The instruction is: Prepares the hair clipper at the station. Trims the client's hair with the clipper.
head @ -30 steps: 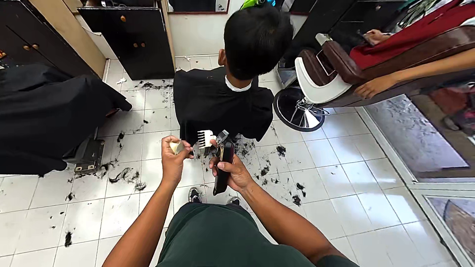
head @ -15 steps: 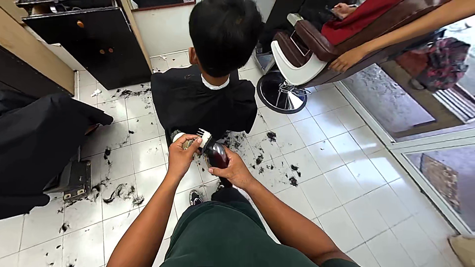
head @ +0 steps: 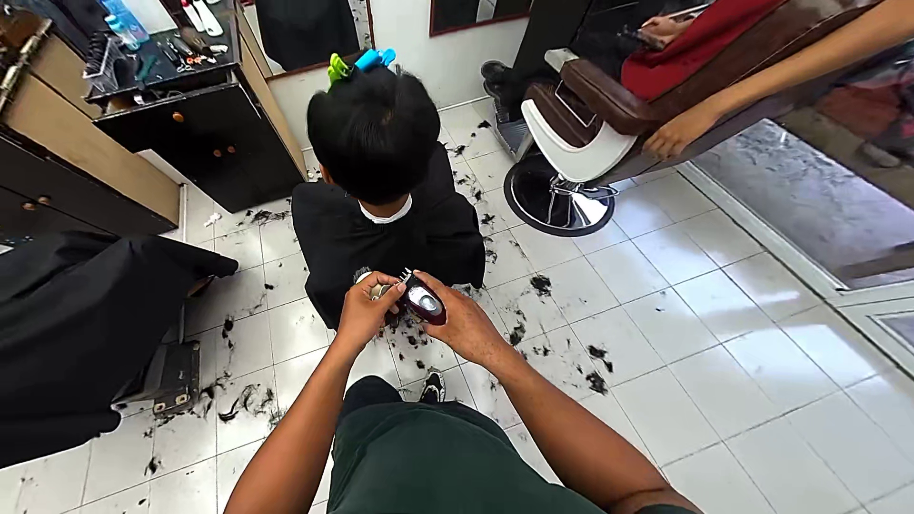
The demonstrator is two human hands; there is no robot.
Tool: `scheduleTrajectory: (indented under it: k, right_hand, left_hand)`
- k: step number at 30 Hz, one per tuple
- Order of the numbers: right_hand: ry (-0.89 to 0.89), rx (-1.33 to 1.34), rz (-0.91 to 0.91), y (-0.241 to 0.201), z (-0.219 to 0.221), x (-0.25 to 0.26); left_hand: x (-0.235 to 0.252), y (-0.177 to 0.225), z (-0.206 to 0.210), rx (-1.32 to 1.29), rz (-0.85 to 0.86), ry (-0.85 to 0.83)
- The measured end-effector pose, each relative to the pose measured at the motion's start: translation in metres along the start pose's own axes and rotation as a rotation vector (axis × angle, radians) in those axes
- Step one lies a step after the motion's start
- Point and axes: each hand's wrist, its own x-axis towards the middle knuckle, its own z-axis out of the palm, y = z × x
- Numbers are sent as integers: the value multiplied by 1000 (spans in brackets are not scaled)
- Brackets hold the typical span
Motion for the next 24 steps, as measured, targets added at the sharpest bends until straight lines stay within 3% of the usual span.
scheduleTrajectory:
  k: [4, 7, 10, 14, 18, 24]
  right_hand:
    - [14, 215, -54, 16, 1, 5]
    - [0, 466, -66, 30, 2, 12]
    - [65, 774, -12, 35, 7, 19]
    - [123, 882, -10, 34, 8, 34]
    - [115, 871, -17, 28, 8, 44]
    - [125, 833, -18, 23, 4, 54]
  left_hand:
    - [5, 7, 1, -90, -3, -23]
    - [14, 20, -20, 99, 307, 151]
    - [32, 61, -51, 357, 668, 346]
    - [50, 134, -62, 772, 914, 378]
    - [68, 171, -53, 1068, 894, 257]
    - [89, 170, -49, 1226, 787, 233]
